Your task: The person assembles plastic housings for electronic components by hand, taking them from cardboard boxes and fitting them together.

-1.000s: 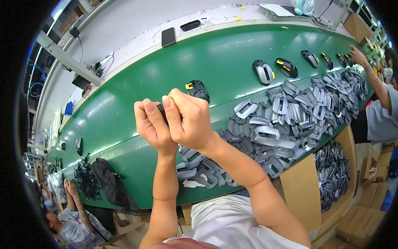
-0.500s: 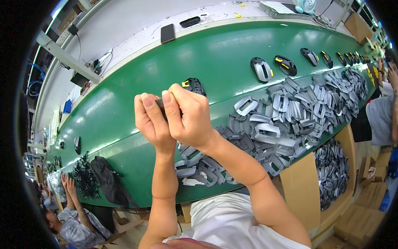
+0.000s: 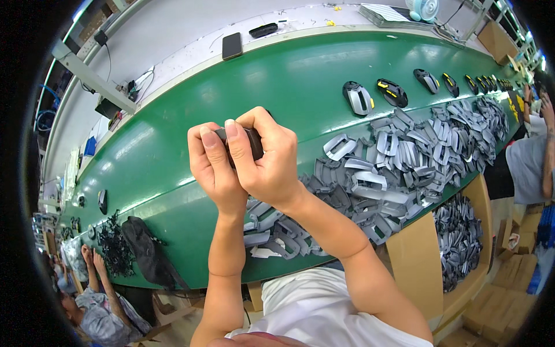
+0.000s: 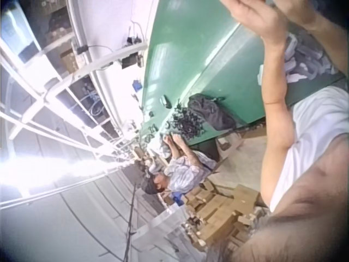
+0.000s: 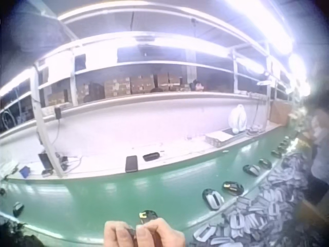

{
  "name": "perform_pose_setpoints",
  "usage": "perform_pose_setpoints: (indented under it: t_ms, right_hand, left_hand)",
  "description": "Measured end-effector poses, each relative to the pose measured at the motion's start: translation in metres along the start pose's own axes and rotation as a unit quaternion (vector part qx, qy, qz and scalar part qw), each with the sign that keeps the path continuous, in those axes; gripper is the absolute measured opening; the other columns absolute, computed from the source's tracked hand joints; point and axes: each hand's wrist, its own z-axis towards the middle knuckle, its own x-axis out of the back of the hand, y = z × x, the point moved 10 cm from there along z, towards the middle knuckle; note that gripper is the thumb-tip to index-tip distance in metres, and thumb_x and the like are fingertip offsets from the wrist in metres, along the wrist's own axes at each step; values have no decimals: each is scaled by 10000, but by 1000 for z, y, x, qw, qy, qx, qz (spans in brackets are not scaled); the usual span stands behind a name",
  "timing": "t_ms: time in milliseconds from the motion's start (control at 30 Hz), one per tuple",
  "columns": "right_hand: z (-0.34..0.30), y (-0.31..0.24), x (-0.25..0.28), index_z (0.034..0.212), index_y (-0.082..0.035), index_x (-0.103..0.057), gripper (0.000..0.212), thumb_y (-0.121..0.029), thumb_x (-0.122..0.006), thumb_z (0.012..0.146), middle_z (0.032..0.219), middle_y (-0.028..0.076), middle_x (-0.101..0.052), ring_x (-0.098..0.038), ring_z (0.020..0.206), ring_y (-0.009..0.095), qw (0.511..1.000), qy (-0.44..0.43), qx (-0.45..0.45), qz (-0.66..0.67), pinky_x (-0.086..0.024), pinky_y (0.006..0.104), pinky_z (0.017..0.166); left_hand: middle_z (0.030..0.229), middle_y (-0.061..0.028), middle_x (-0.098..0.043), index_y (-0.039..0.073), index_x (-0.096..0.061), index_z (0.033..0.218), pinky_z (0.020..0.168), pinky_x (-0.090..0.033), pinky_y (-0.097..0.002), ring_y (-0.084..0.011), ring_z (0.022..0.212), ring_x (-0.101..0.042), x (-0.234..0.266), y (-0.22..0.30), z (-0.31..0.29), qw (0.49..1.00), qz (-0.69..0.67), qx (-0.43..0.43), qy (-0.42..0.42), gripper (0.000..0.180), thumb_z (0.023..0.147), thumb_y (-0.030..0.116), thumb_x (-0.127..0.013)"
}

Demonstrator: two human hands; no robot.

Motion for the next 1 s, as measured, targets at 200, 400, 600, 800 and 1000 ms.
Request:
perform_pose_setpoints:
  t_ms: [200,400,600,800,1000]
  right_hand:
    - [0,4,3,726,0,-516,177,-99,-552,869,530,39,-485,-437,446,89,1000,-10,-10,7,-344,240,414]
    - [1,-8,-4,732,-3,-506,181,-97,-525,886,537,39,-479,-430,455,95,999,-41,35,-1,-344,241,423]
    - [0,0,-1,753,-2,-501,179,-106,-506,899,553,41,-473,-436,474,104,998,-35,30,40,-355,243,441]
    - [-1,-8,-2,749,0,-503,174,-99,-511,892,568,50,-483,-448,473,119,999,-29,32,25,-358,254,439]
    - [-3,-15,-2,748,-15,-458,199,-112,-482,920,589,10,-431,-374,510,54,996,-43,70,-21,-308,217,451]
  left_hand:
    - [676,46,-393,54,-446,826,513,-267,-190,-25,602,-323,-5,-1,-2,999,-13,17,-32,245,976,242,-403]
    - [590,41,-406,34,-430,849,424,-246,-176,-7,480,-333,0,7,-2,998,3,-58,-17,206,965,202,-414]
    - [579,36,-421,34,-431,844,421,-257,-181,-11,477,-346,-6,2,0,999,-17,-34,-34,207,964,203,-418]
    - [570,18,-448,32,-433,829,417,-279,-184,-21,470,-378,-2,10,1,998,-2,-52,-27,200,960,183,-416]
    - [542,-13,-486,24,-439,795,409,-322,-204,-51,446,-441,-1,22,-4,987,83,-136,-10,213,946,173,-441]
